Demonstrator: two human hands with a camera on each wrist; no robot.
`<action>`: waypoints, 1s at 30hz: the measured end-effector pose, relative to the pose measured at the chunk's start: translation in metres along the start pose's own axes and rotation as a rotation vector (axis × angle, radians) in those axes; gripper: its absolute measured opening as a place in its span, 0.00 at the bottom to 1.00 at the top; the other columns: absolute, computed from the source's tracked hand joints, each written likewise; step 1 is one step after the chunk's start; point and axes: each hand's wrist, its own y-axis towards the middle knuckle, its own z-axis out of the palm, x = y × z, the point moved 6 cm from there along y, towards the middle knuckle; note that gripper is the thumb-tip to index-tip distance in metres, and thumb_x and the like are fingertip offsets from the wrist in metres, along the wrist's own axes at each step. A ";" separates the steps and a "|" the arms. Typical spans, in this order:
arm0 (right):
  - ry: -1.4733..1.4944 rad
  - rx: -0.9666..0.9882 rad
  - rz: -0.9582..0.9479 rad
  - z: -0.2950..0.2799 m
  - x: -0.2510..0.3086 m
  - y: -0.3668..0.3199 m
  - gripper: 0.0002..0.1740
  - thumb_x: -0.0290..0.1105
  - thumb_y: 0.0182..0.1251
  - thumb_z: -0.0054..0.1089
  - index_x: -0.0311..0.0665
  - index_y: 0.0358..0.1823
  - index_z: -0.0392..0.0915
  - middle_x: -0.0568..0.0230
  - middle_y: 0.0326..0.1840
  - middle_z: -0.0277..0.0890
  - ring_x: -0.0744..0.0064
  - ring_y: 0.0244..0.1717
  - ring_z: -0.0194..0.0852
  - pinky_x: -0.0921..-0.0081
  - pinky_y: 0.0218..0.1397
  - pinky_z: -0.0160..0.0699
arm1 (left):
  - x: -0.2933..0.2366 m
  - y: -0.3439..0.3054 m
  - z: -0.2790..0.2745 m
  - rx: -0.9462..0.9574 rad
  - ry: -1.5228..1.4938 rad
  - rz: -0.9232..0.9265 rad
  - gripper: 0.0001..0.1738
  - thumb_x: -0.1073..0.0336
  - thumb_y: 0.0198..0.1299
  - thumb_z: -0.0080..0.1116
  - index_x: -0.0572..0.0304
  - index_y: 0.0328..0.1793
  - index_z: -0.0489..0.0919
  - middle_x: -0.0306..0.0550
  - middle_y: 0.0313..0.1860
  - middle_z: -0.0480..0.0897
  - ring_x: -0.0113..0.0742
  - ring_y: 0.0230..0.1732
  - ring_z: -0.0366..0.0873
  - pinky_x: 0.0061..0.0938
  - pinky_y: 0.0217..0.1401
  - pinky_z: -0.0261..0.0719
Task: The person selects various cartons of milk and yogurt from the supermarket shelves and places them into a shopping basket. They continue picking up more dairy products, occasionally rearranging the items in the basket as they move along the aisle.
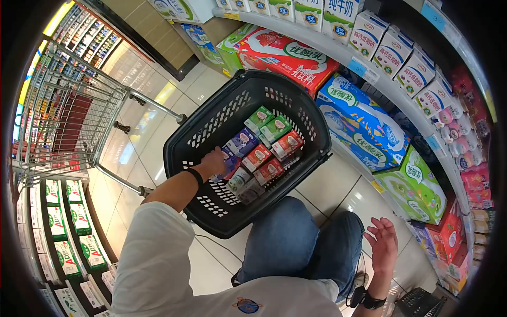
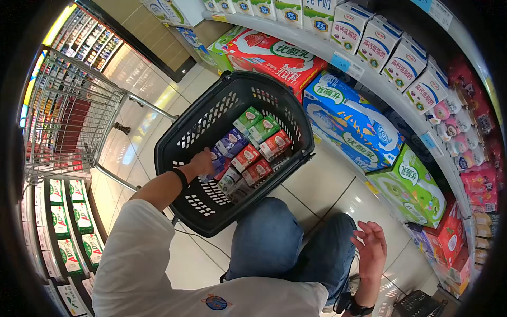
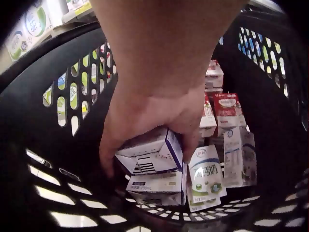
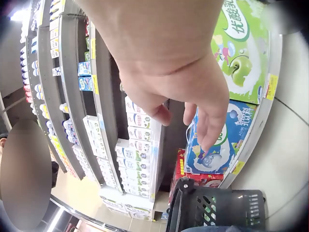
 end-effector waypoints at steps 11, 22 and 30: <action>-0.057 -0.046 -0.034 -0.040 0.007 -0.023 0.19 0.36 0.72 0.56 0.38 0.60 0.71 0.55 0.59 0.78 0.64 0.53 0.79 0.64 0.55 0.82 | -0.041 -0.059 0.020 0.131 0.125 0.185 0.55 0.43 0.45 0.76 0.82 0.64 0.60 0.73 0.53 0.81 0.63 0.55 0.83 0.42 0.59 0.82; -0.008 -0.129 -0.053 -0.087 0.020 -0.044 0.16 0.34 0.72 0.58 0.35 0.57 0.72 0.54 0.54 0.80 0.65 0.49 0.81 0.64 0.53 0.85 | -0.087 -0.056 0.067 0.418 0.820 0.385 0.36 0.48 0.57 0.63 0.66 0.66 0.76 0.79 0.62 0.74 0.60 0.66 0.75 0.49 0.69 0.72; -0.645 -0.498 -0.450 -0.250 0.172 -0.112 0.08 0.25 0.70 0.59 0.36 0.49 0.77 0.63 0.49 0.81 0.74 0.47 0.80 0.73 0.48 0.82 | -0.151 0.083 0.060 0.094 0.333 0.780 0.27 0.53 0.61 0.63 0.68 0.58 0.77 0.64 0.45 0.83 0.53 0.48 0.83 0.47 0.52 0.81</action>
